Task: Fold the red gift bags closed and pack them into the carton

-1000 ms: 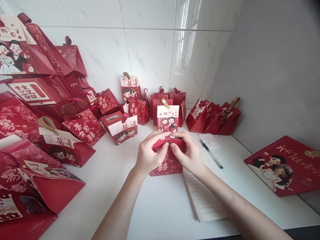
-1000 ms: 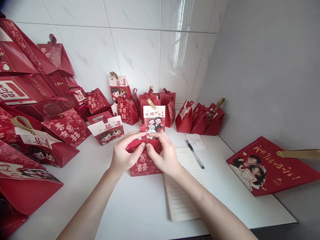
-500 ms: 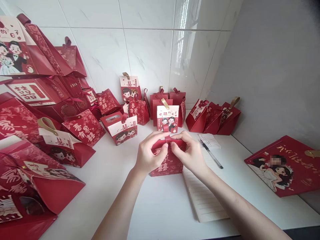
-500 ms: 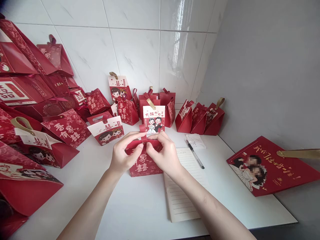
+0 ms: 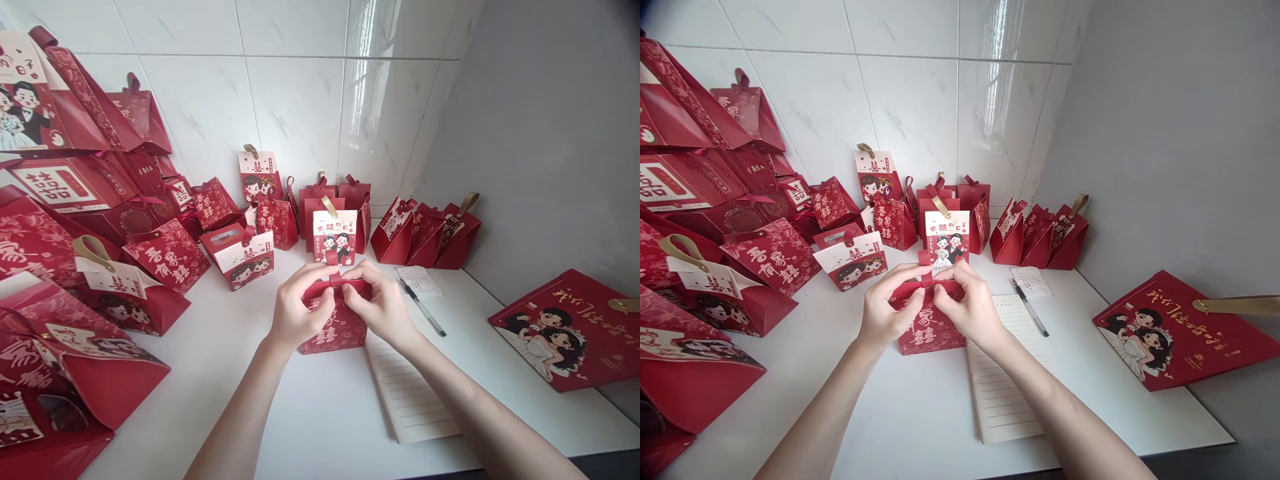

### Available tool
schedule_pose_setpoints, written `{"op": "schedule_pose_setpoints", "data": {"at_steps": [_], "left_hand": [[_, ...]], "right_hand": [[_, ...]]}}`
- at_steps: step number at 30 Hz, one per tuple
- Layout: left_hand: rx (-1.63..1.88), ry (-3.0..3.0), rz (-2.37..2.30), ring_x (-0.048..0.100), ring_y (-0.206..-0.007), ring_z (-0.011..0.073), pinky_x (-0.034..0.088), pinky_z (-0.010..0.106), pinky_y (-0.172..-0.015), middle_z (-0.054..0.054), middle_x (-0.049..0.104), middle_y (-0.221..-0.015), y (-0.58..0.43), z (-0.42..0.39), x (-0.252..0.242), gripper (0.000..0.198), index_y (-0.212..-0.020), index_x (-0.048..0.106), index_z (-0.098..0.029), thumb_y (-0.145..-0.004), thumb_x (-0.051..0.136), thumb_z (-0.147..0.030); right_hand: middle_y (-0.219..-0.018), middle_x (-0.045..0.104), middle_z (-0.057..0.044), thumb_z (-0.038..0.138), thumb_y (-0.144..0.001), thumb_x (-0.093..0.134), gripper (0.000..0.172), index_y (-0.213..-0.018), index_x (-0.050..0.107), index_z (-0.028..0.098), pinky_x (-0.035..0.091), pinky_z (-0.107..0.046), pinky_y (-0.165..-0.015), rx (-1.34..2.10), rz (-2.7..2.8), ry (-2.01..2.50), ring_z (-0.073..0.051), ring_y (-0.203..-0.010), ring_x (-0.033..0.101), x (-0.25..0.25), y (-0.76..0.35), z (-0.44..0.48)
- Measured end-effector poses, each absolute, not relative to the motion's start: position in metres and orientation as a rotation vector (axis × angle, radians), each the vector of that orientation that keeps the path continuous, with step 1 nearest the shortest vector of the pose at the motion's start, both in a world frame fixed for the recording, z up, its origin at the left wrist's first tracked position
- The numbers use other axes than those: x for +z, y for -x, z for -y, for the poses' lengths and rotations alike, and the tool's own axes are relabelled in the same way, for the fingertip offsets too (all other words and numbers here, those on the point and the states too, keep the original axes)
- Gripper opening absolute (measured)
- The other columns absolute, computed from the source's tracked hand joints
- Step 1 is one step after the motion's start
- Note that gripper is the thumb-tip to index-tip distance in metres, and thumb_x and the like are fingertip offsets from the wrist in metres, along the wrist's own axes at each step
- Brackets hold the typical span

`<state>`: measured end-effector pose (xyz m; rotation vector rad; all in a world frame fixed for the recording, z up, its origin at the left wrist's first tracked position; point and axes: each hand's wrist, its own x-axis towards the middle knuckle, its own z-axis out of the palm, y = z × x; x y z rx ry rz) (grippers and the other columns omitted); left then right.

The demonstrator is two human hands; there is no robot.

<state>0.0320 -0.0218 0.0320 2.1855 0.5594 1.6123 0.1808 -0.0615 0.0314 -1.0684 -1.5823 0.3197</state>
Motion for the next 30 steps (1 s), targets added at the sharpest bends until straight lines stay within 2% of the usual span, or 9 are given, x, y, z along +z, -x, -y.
{"op": "schedule_pose_setpoints", "data": {"at_steps": [14, 22, 27, 30], "left_hand": [[1.561, -2.091, -0.613, 0.064, -0.087, 0.0161, 0.054, 0.027, -0.079, 0.004, 0.068, -0.097, -0.033, 0.025, 0.035, 0.03, -0.103, 0.067, -0.019, -0.079, 0.051, -0.009], [1.577, -2.037, -0.632, 0.063, -0.082, 0.0147, 0.054, 0.025, -0.074, 0.002, 0.066, -0.088, -0.034, 0.028, 0.035, 0.03, -0.1, 0.068, -0.019, -0.077, 0.052, -0.008], [1.566, -2.059, -0.562, 0.062, -0.081, 0.0146, 0.053, 0.026, -0.072, 0.003, 0.064, -0.091, -0.034, 0.026, 0.032, 0.032, -0.105, 0.065, -0.019, -0.078, 0.051, -0.009], [1.545, -2.053, -0.545, 0.061, -0.083, 0.0155, 0.052, 0.028, -0.075, 0.004, 0.063, -0.095, -0.033, 0.025, 0.029, 0.04, -0.115, 0.058, -0.018, -0.077, 0.052, -0.01]], "right_hand": [[-0.075, 0.056, -0.001, 0.02, -0.08, 0.053, 0.01, -0.08, 0.063, 0.019, 0.042, -0.027, -0.065, 0.401, 1.591, 1.083, -0.016, -0.071, 0.054, 0.035, -0.183, 0.062], [-0.074, 0.055, 0.0, 0.018, -0.08, 0.051, 0.01, -0.078, 0.061, 0.019, 0.042, -0.027, -0.065, 0.442, 1.626, 1.109, -0.015, -0.071, 0.053, 0.039, -0.183, 0.063], [-0.08, 0.056, -0.001, 0.018, -0.082, 0.05, 0.01, -0.083, 0.06, 0.019, 0.042, -0.028, -0.069, 0.417, 1.597, 1.021, -0.015, -0.075, 0.053, 0.032, -0.182, 0.064], [-0.082, 0.055, -0.001, 0.017, -0.083, 0.05, 0.01, -0.086, 0.059, 0.02, 0.042, -0.029, -0.071, 0.438, 1.604, 0.993, -0.016, -0.078, 0.053, 0.028, -0.182, 0.064]]}}
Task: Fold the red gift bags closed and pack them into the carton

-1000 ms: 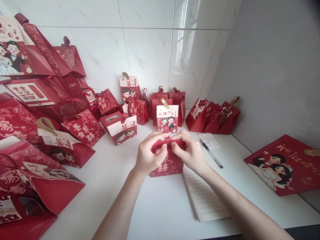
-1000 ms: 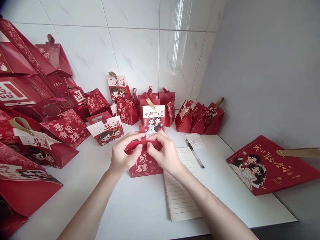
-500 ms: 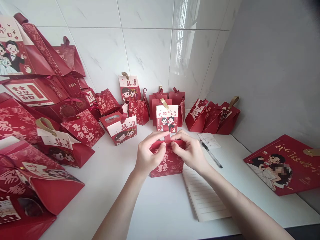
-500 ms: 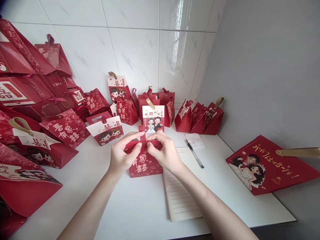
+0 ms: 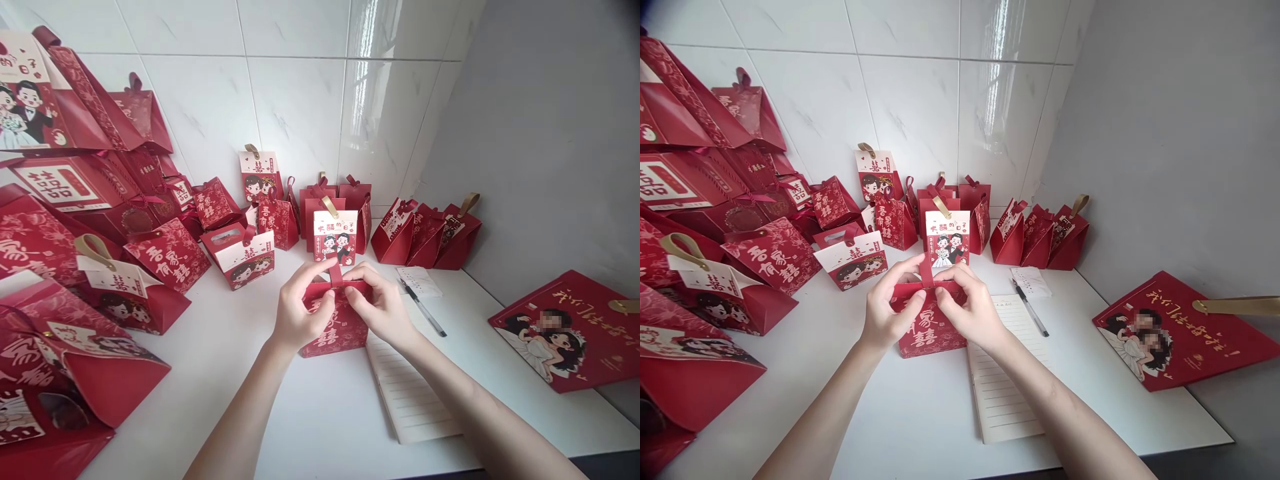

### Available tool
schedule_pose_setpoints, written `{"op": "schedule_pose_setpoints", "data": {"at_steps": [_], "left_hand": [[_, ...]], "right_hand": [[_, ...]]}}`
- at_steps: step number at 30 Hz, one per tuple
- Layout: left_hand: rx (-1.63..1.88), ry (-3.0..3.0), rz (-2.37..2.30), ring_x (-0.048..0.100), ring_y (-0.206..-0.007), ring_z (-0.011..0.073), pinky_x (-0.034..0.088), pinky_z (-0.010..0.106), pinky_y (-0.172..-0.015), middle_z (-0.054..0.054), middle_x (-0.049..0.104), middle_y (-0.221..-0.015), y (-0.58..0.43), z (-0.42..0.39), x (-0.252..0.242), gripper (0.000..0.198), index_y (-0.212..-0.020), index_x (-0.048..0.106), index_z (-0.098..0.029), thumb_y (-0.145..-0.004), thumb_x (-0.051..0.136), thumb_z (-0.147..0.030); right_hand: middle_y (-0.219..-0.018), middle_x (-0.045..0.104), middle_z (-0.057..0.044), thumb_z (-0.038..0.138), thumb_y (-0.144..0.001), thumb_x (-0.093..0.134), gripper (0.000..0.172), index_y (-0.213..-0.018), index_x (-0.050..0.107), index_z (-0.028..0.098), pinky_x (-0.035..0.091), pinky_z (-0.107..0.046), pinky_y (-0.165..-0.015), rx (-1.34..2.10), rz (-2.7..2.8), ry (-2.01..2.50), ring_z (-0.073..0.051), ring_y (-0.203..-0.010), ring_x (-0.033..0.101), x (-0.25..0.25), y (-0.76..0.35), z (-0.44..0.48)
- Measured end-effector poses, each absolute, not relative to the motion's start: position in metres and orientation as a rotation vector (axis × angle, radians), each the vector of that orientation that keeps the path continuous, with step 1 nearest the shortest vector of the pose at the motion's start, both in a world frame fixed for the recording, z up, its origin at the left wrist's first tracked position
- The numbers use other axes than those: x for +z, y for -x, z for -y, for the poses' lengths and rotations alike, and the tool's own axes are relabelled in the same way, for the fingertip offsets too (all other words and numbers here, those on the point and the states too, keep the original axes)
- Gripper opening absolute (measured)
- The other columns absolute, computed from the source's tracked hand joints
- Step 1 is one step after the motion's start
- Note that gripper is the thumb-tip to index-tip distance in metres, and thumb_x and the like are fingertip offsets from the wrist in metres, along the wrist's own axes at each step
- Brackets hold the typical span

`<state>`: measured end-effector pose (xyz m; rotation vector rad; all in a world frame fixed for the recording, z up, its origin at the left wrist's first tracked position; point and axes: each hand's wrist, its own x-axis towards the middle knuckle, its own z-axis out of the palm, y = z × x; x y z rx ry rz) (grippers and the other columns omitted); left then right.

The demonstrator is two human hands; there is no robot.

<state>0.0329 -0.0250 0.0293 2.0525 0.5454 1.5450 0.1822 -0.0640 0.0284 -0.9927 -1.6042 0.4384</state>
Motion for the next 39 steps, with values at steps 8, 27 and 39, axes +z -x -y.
{"op": "schedule_pose_setpoints", "data": {"at_steps": [8, 27, 39], "left_hand": [[1.535, -1.958, -0.593, 0.059, -0.074, 0.0159, 0.052, 0.03, -0.07, 0.0, 0.06, -0.077, -0.034, 0.023, 0.026, 0.056, -0.129, 0.042, -0.02, -0.076, 0.056, -0.012], [1.544, -1.875, -0.631, 0.062, -0.074, 0.0157, 0.051, 0.028, -0.068, 0.001, 0.064, -0.079, -0.037, 0.027, 0.028, 0.046, -0.119, 0.045, -0.019, -0.075, 0.057, -0.012], [1.511, -1.888, -0.621, 0.062, -0.077, 0.015, 0.051, 0.025, -0.067, 0.001, 0.063, -0.083, -0.035, 0.026, 0.028, 0.022, -0.093, 0.055, -0.018, -0.073, 0.056, -0.012]], "right_hand": [[-0.086, 0.062, -0.002, 0.019, -0.084, 0.052, 0.008, -0.087, 0.059, 0.021, 0.045, -0.03, -0.073, 0.491, 1.577, 1.025, -0.018, -0.08, 0.058, 0.03, -0.18, 0.065], [-0.075, 0.062, -0.001, 0.023, -0.083, 0.052, 0.008, -0.079, 0.058, 0.019, 0.045, -0.027, -0.064, 0.409, 1.559, 1.115, -0.016, -0.069, 0.057, 0.035, -0.179, 0.065], [-0.074, 0.061, 0.0, 0.02, -0.078, 0.051, 0.008, -0.078, 0.058, 0.019, 0.044, -0.026, -0.062, 0.463, 1.552, 1.075, -0.016, -0.068, 0.056, 0.033, -0.179, 0.065]]}}
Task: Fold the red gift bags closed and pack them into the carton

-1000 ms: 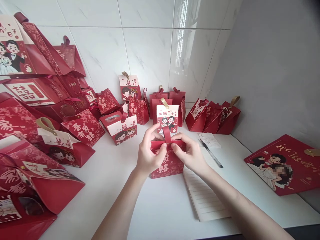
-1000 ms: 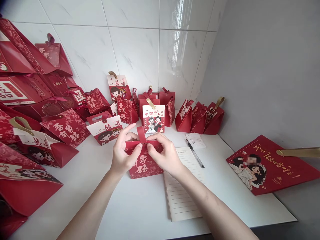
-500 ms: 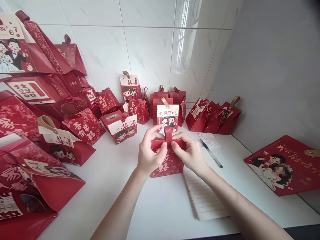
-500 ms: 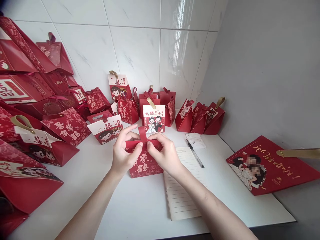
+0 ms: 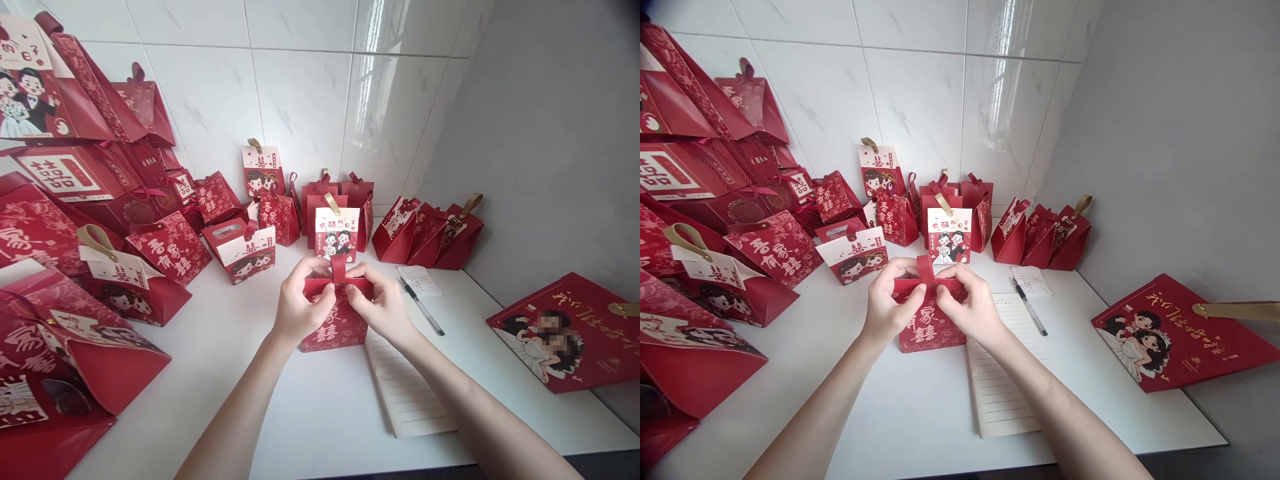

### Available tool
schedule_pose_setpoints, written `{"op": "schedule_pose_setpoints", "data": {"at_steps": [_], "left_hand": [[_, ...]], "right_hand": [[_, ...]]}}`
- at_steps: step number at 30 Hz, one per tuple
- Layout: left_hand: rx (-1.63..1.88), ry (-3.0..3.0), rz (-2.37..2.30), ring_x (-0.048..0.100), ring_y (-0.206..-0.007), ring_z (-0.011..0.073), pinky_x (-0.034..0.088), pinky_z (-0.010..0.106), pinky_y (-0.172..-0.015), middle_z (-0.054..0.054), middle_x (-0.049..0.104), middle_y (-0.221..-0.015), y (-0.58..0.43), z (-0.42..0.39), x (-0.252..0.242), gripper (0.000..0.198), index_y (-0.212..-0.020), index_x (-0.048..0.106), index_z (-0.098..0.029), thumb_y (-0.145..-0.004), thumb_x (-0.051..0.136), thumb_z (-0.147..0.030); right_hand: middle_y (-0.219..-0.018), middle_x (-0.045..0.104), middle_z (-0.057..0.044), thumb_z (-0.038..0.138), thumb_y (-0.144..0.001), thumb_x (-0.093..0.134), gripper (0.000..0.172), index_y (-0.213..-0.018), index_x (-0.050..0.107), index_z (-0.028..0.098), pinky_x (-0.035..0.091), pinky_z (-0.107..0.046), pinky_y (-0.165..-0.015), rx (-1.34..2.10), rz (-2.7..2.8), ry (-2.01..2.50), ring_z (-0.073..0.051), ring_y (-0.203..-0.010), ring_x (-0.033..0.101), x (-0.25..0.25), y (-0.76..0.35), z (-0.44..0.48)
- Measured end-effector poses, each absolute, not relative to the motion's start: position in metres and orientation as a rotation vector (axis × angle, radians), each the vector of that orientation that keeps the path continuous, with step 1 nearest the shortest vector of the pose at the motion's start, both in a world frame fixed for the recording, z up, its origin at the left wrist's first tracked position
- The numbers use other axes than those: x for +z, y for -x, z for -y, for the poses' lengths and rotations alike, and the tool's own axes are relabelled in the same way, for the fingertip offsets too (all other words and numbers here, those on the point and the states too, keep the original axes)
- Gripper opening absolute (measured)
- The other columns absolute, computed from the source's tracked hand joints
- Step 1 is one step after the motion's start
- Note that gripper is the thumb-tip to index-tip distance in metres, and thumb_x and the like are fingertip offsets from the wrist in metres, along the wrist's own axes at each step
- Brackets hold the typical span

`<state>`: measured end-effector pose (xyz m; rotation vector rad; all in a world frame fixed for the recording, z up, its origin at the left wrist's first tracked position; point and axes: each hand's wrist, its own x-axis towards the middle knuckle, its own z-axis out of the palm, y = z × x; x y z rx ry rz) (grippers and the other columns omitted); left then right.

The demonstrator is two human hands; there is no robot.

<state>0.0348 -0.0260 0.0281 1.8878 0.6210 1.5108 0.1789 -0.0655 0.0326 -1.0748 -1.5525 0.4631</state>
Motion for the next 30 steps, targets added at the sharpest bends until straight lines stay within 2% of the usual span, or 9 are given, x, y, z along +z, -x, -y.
{"op": "schedule_pose_setpoints", "data": {"at_steps": [7, 15, 20, 23, 26, 28, 30], "left_hand": [[1.482, -1.896, -0.582, 0.062, -0.079, 0.0141, 0.052, 0.023, -0.07, 0.001, 0.065, -0.083, -0.034, 0.028, 0.029, 0.016, -0.088, 0.058, -0.018, -0.076, 0.054, -0.01], [1.462, -1.856, -0.677, 0.063, -0.083, 0.017, 0.053, 0.027, -0.071, 0.003, 0.065, -0.086, -0.036, 0.026, 0.029, 0.018, -0.093, 0.056, -0.018, -0.075, 0.057, -0.014], [1.412, -1.787, -0.657, 0.064, -0.084, 0.0189, 0.052, 0.032, -0.076, 0.004, 0.065, -0.087, -0.033, 0.021, 0.024, 0.041, -0.116, 0.047, -0.02, -0.078, 0.059, -0.021], [1.333, -1.77, -0.621, 0.06, -0.103, 0.0236, 0.047, 0.041, -0.091, 0.009, 0.063, -0.108, -0.027, 0.013, 0.021, 0.047, -0.124, 0.043, -0.021, -0.08, 0.058, -0.03], [1.317, -1.79, -0.652, 0.046, -0.125, 0.029, 0.035, 0.048, -0.104, 0.013, 0.051, -0.131, -0.024, 0.007, 0.019, 0.051, -0.125, 0.045, -0.02, -0.08, 0.059, -0.04], [1.262, -1.799, -0.661, 0.043, -0.128, 0.0303, 0.032, 0.05, -0.106, 0.013, 0.048, -0.136, -0.027, 0.008, 0.019, 0.058, -0.129, 0.042, -0.021, -0.078, 0.06, -0.042], [1.168, -1.804, -0.627, 0.046, -0.125, 0.0294, 0.034, 0.048, -0.105, 0.012, 0.049, -0.135, -0.033, 0.011, 0.017, 0.062, -0.132, 0.039, -0.021, -0.078, 0.061, -0.042]], "right_hand": [[-0.073, 0.06, 0.0, 0.021, -0.079, 0.051, 0.007, -0.077, 0.058, 0.02, 0.043, -0.026, -0.062, 0.466, 1.524, 1.053, -0.015, -0.068, 0.055, 0.031, -0.177, 0.065], [-0.069, 0.058, 0.0, 0.022, -0.08, 0.051, 0.008, -0.074, 0.056, 0.019, 0.042, -0.024, -0.057, 0.479, 1.54, 1.116, -0.015, -0.063, 0.053, 0.035, -0.178, 0.068], [-0.077, 0.06, 0.0, 0.028, -0.081, 0.057, 0.007, -0.081, 0.059, 0.02, 0.044, -0.026, -0.063, 0.558, 1.36, 1.04, -0.016, -0.07, 0.055, 0.028, -0.18, 0.064], [-0.074, 0.057, 0.002, 0.033, -0.077, 0.064, 0.015, -0.083, 0.055, 0.022, 0.042, -0.024, -0.058, 0.688, 1.049, 0.924, -0.014, -0.064, 0.052, 0.023, -0.198, 0.052], [-0.074, 0.055, 0.003, 0.036, -0.075, 0.065, 0.022, -0.081, 0.049, 0.023, 0.043, -0.025, -0.058, 0.751, 0.813, 0.794, -0.013, -0.061, 0.052, 0.016, -0.223, 0.036], [-0.076, 0.055, 0.003, 0.036, -0.074, 0.064, 0.022, -0.078, 0.046, 0.023, 0.045, -0.027, -0.06, 0.745, 0.772, 0.743, -0.014, -0.064, 0.054, 0.01, -0.236, 0.028], [-0.078, 0.057, 0.002, 0.035, -0.075, 0.063, 0.022, -0.077, 0.045, 0.023, 0.046, -0.028, -0.061, 0.71, 0.792, 0.723, -0.016, -0.065, 0.055, 0.003, -0.242, 0.023]]}}
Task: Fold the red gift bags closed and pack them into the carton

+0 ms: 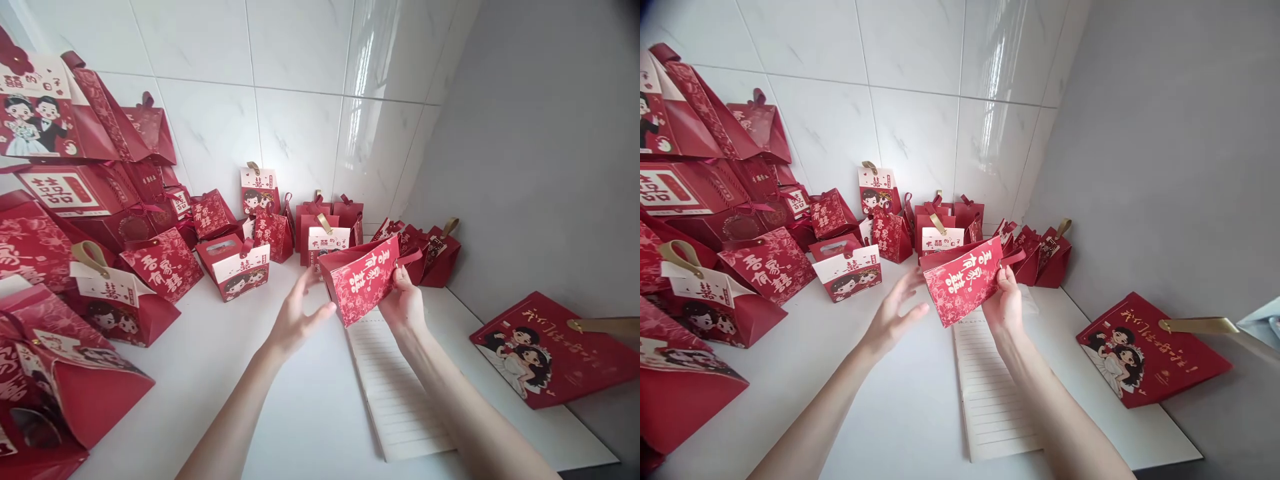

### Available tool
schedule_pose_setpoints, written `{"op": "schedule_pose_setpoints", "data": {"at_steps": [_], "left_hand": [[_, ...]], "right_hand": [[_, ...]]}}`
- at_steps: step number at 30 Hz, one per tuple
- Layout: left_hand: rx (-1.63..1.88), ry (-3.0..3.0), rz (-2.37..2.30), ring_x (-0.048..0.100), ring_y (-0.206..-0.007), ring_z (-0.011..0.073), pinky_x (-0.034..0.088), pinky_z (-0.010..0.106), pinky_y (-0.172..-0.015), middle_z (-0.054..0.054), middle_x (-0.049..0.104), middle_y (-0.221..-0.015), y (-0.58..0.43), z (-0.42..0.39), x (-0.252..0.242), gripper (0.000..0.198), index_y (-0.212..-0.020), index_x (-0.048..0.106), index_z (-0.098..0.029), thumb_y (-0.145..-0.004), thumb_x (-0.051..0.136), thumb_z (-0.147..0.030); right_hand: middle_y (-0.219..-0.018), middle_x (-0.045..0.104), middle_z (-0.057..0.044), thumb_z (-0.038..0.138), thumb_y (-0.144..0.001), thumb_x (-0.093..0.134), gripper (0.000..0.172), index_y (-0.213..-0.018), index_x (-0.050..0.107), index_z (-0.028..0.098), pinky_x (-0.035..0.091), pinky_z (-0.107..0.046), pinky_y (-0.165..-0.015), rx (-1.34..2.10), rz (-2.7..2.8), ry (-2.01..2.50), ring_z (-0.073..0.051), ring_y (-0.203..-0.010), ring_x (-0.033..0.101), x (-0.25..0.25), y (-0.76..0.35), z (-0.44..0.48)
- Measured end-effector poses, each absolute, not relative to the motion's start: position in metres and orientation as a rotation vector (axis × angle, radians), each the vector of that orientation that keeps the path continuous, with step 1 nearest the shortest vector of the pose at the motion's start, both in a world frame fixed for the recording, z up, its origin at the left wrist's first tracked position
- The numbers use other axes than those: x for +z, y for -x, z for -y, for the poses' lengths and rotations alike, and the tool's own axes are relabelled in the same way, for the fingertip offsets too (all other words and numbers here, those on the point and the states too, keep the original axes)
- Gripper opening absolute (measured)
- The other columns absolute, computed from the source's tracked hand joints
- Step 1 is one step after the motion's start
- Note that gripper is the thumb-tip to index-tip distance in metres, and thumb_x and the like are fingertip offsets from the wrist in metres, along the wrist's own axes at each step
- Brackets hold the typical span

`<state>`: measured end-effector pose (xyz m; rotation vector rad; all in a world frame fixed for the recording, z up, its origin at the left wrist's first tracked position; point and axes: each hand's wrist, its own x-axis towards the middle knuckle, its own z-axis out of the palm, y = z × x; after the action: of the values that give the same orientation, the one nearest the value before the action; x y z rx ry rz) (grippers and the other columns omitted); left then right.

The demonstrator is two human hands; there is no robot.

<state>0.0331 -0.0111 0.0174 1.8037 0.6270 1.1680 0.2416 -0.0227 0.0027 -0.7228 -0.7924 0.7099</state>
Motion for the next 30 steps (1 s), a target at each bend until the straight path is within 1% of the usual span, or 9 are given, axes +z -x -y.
{"op": "schedule_pose_setpoints", "data": {"at_steps": [5, 7, 10, 13, 17, 20, 24, 28, 30], "left_hand": [[1.162, -1.779, -0.623, 0.055, -0.114, 0.0256, 0.046, 0.04, -0.095, 0.009, 0.056, -0.126, -0.046, 0.02, 0.013, 0.058, -0.13, 0.04, -0.022, -0.079, 0.063, -0.037], [1.233, -1.818, -0.647, 0.055, -0.113, 0.0254, 0.046, 0.039, -0.096, 0.01, 0.056, -0.126, -0.047, 0.021, 0.013, 0.062, -0.131, 0.04, -0.02, -0.076, 0.065, -0.034], [1.351, -1.928, -0.665, 0.054, -0.115, 0.0259, 0.044, 0.039, -0.1, 0.011, 0.056, -0.126, -0.045, 0.02, 0.012, 0.067, -0.131, 0.039, -0.017, -0.071, 0.066, -0.028], [1.436, -2.022, -0.67, 0.054, -0.116, 0.0263, 0.045, 0.038, -0.099, 0.011, 0.057, -0.125, -0.043, 0.02, 0.013, 0.064, -0.128, 0.043, -0.016, -0.068, 0.063, -0.023], [1.5, -2.081, -0.628, 0.056, -0.111, 0.0258, 0.048, 0.037, -0.095, 0.01, 0.059, -0.12, -0.043, 0.022, 0.015, 0.062, -0.126, 0.046, -0.016, -0.066, 0.061, -0.019], [1.496, -2.007, -0.66, 0.056, -0.111, 0.0263, 0.047, 0.037, -0.096, 0.01, 0.06, -0.12, -0.044, 0.023, 0.017, 0.062, -0.126, 0.048, -0.016, -0.066, 0.066, -0.022], [1.433, -1.653, -0.659, 0.059, -0.108, 0.0257, 0.049, 0.036, -0.092, 0.008, 0.06, -0.12, -0.042, 0.019, 0.019, 0.059, -0.128, 0.048, -0.02, -0.073, 0.066, -0.029], [1.441, -1.369, -0.628, 0.058, -0.111, 0.0268, 0.052, 0.032, -0.087, 0.009, 0.06, -0.121, -0.038, 0.009, 0.02, 0.049, -0.122, 0.056, -0.021, -0.077, 0.064, -0.04], [1.413, -1.279, -0.67, 0.058, -0.11, 0.0271, 0.054, 0.031, -0.081, 0.009, 0.061, -0.117, -0.036, 0.007, 0.02, 0.052, -0.122, 0.055, -0.021, -0.077, 0.064, -0.045]], "right_hand": [[-0.083, 0.06, 0.002, 0.035, -0.077, 0.061, 0.016, -0.084, 0.051, 0.024, 0.048, -0.029, -0.064, 0.815, 0.715, 0.674, -0.016, -0.069, 0.057, -0.004, -0.23, 0.022], [-0.085, 0.061, 0.003, 0.029, -0.073, 0.064, 0.016, -0.084, 0.053, 0.023, 0.048, -0.026, -0.067, 0.933, 0.59, 0.608, -0.014, -0.07, 0.057, -0.001, -0.224, 0.024], [-0.073, 0.059, 0.006, 0.018, -0.068, 0.063, 0.014, -0.076, 0.052, 0.022, 0.048, -0.023, -0.068, 1.024, 0.497, 0.545, -0.011, -0.066, 0.056, 0.002, -0.219, 0.025], [-0.066, 0.056, 0.005, 0.015, -0.069, 0.058, 0.012, -0.07, 0.049, 0.022, 0.05, -0.028, -0.073, 1.026, 0.54, 0.546, -0.014, -0.068, 0.058, 0.001, -0.217, 0.024], [-0.075, 0.062, 0.002, 0.018, -0.073, 0.058, 0.007, -0.07, 0.053, 0.022, 0.051, -0.034, -0.075, 1.042, 0.596, 0.576, -0.018, -0.075, 0.06, 0.002, -0.214, 0.025], [-0.081, 0.064, 0.001, 0.018, -0.072, 0.063, 0.007, -0.076, 0.059, 0.021, 0.051, -0.027, -0.072, 1.056, 0.501, 0.555, -0.014, -0.075, 0.06, 0.005, -0.208, 0.027], [-0.086, 0.065, 0.003, 0.019, -0.068, 0.075, 0.02, -0.084, 0.063, 0.021, 0.05, -0.02, -0.076, 1.02, 0.522, 0.55, -0.01, -0.079, 0.06, 0.011, -0.201, 0.033], [-0.082, 0.064, 0.003, 0.02, -0.065, 0.08, 0.02, -0.071, 0.061, 0.019, 0.052, -0.02, -0.078, 1.083, 0.592, 0.562, -0.009, -0.078, 0.06, 0.018, -0.197, 0.04], [-0.081, 0.064, 0.003, 0.024, -0.066, 0.081, 0.021, -0.068, 0.06, 0.018, 0.054, -0.024, -0.078, 1.117, 0.621, 0.581, -0.01, -0.078, 0.061, 0.019, -0.196, 0.041]]}}
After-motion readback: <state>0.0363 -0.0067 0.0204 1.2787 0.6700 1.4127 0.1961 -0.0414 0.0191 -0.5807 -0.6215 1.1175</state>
